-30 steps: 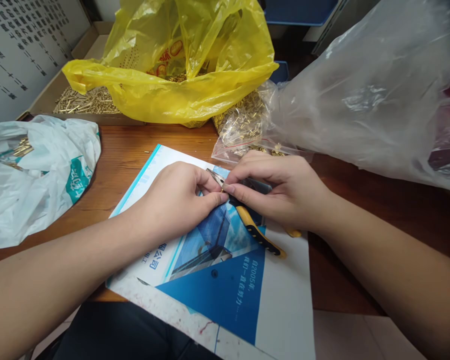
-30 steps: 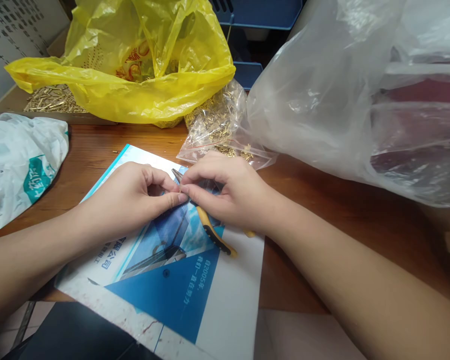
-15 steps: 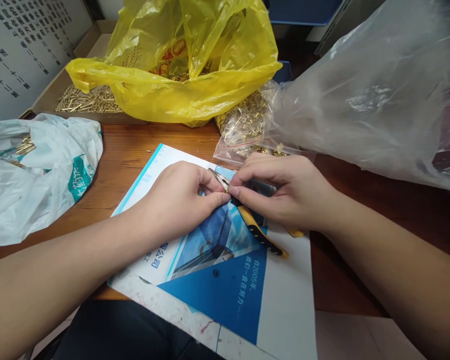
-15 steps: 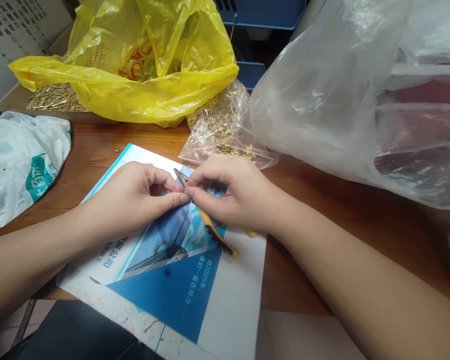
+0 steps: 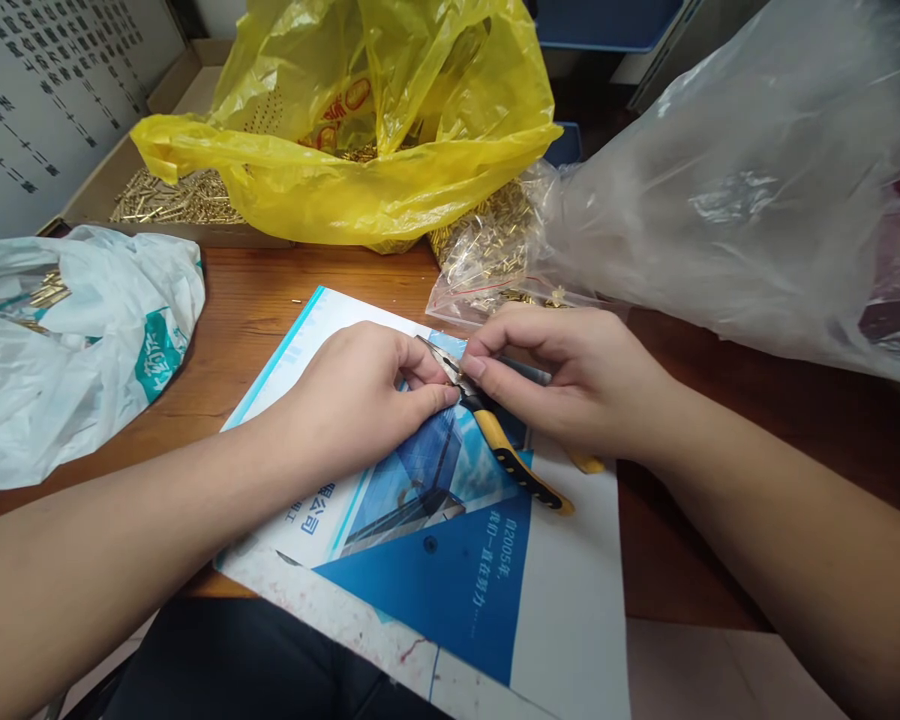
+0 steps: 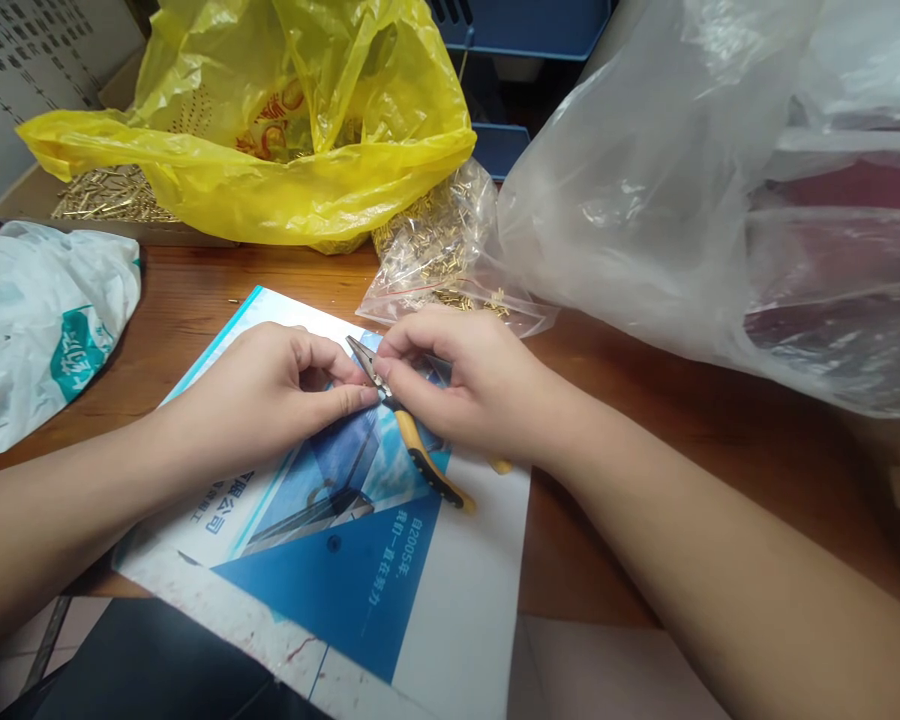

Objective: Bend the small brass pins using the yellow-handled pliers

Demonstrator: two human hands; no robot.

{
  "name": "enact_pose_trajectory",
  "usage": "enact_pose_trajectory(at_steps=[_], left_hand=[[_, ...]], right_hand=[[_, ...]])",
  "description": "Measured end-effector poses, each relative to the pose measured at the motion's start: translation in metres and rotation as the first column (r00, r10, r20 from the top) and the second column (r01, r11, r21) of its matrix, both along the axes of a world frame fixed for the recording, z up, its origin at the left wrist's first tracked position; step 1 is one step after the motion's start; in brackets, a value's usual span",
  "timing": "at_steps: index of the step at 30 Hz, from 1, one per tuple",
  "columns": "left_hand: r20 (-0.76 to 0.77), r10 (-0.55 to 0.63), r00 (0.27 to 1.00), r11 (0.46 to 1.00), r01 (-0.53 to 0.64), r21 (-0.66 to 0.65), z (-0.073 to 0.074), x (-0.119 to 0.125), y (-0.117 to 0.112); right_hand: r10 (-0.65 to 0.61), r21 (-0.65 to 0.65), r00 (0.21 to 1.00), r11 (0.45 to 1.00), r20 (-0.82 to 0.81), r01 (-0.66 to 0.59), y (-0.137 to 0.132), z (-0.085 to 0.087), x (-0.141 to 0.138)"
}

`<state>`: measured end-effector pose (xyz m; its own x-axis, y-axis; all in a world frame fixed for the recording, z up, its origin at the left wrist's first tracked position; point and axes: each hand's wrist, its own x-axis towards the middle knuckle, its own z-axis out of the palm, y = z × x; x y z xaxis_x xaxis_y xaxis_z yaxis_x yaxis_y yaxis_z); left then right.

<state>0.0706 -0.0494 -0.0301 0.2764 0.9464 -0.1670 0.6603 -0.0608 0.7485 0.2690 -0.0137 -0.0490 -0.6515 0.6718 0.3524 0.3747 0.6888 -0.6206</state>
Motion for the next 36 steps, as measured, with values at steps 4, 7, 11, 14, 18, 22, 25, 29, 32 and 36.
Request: enact_pose_trajectory(at_steps=[4, 7, 11, 14, 18, 22, 25, 29, 32, 36], left_hand=[[0.007, -0.003, 1.0, 1.0, 0.003, 0.0, -0.002, 0.0, 0.0], [-0.012, -0.003, 1.0, 1.0, 0.003, 0.0, -0.002, 0.0, 0.0], [-0.028, -0.005, 1.0, 1.0, 0.006, 0.011, -0.001, 0.0, 0.0], [-0.031, -0.022, 0.999, 0.999, 0.023, 0.027, -0.001, 0.001, -0.001], [-0.015, -0.025, 1.0, 0.999, 0.025, 0.021, -0.002, 0.001, -0.001], [-0.007, -0.017, 1.0, 1.0, 0.018, 0.013, -0.002, 0.001, 0.0], [-0.018, -0.019, 1.0, 1.0, 0.02, 0.02, -0.002, 0.001, 0.0], [-0.023, -0.027, 0.999, 0.999, 0.027, 0.028, -0.003, 0.001, 0.0], [-0.033, -0.029, 0.999, 0.999, 0.03, 0.041, -0.004, 0.001, 0.001], [-0.03, -0.033, 0.999, 0.999, 0.034, 0.03, -0.003, 0.001, 0.001]], right_hand=[[0.006, -0.007, 1.0, 1.0, 0.0, -0.006, -0.001, -0.003, -0.003], [0.003, -0.029, 1.0, 1.0, 0.027, -0.002, -0.001, -0.003, -0.005], [-0.004, -0.055, 0.998, 0.998, 0.066, 0.008, -0.002, -0.001, -0.005], [-0.002, -0.075, 0.998, 0.997, 0.071, 0.007, -0.002, 0.0, -0.005], [-0.031, -0.136, 0.998, 0.99, 0.046, 0.037, -0.003, 0.001, -0.006], [-0.064, -0.228, 0.998, 0.971, 0.017, 0.066, -0.004, 0.004, -0.007], [-0.125, -0.283, 0.992, 0.952, -0.006, 0.118, -0.005, 0.007, -0.007], [-0.179, -0.396, 0.981, 0.908, -0.075, 0.135, -0.006, 0.011, -0.006], [-0.163, -0.438, 0.983, 0.892, -0.078, 0.113, -0.006, 0.012, -0.004], [-0.077, -0.388, 0.996, 0.92, -0.035, 0.057, -0.003, 0.013, -0.001]])
